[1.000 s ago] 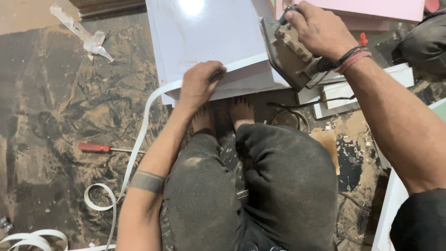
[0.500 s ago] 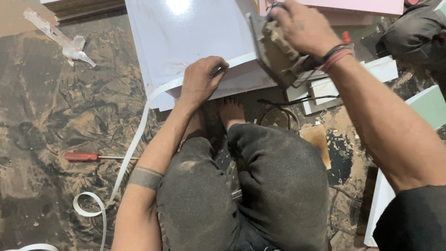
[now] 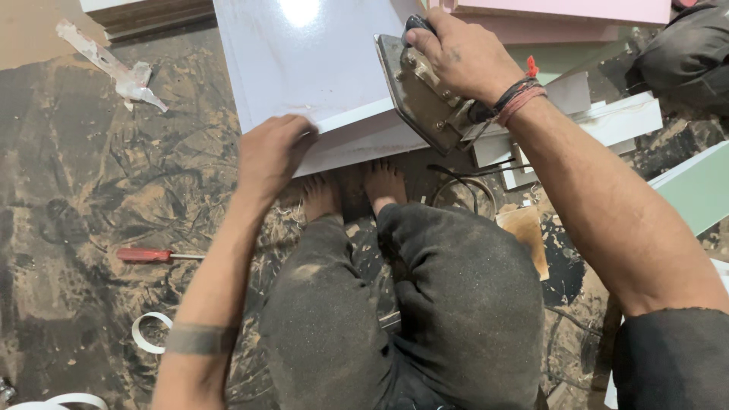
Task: The person sits on the workshop floor and applies white edge banding tape to the edges of a white furniture panel. They align the banding along the panel edge, then press it in place using a handheld edge-banding iron, running the iron along the strip while guiding the tape with the other hand, and repeat this on additional edges of the panel.
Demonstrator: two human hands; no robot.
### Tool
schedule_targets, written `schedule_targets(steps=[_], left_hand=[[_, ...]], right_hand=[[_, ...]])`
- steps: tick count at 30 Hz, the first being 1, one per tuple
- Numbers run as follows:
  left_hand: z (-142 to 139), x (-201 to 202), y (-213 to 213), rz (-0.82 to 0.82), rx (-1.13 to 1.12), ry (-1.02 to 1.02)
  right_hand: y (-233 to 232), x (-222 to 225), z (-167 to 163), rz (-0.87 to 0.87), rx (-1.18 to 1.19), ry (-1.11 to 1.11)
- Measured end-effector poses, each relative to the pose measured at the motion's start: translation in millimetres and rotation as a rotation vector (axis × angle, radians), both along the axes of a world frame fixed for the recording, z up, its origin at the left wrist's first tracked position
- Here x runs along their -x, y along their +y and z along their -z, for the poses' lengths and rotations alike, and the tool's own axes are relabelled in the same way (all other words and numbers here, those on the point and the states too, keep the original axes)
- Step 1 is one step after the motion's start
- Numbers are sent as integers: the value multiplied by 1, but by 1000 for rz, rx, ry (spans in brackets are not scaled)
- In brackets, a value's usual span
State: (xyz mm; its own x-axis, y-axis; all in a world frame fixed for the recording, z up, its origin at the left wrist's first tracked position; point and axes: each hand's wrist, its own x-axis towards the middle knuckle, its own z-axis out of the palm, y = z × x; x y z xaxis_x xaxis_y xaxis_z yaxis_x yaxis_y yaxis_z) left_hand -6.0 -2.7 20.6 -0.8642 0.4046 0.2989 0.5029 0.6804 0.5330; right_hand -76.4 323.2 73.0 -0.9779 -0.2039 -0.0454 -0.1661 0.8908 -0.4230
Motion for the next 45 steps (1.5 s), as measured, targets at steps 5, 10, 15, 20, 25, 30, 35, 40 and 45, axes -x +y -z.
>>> schedule_targets(steps=[5, 10, 15, 20, 25, 30, 35, 40, 45], left_hand=[[-7, -12, -28, -50, 73, -5], [0, -9, -29, -48, -29, -36], [10, -10, -31, -56, -166, -29], [15, -9, -34, -55, -180, -82], [15, -8, -37, -57, -190, -86], [12, -7, -38, -51, -259, -135], [5, -8, -43, -74, -139, -86], [-1, -16, -54, -97, 27, -44], [0, -18, -53, -92, -30, -42]], right_hand=[[36, 4, -1, 48, -11, -8], [82, 9, -11, 98, -144, 45], [73, 9, -18, 219, -49, -158], [26, 10, -10, 7, -5, -79], [-55, 8, 7, -14, 108, -181], [-120, 4, -11, -116, 97, -200], [-96, 9, -2, -90, 96, -260], [-4, 21, 15, -440, -113, 188], [78, 13, -13, 108, 11, -65]])
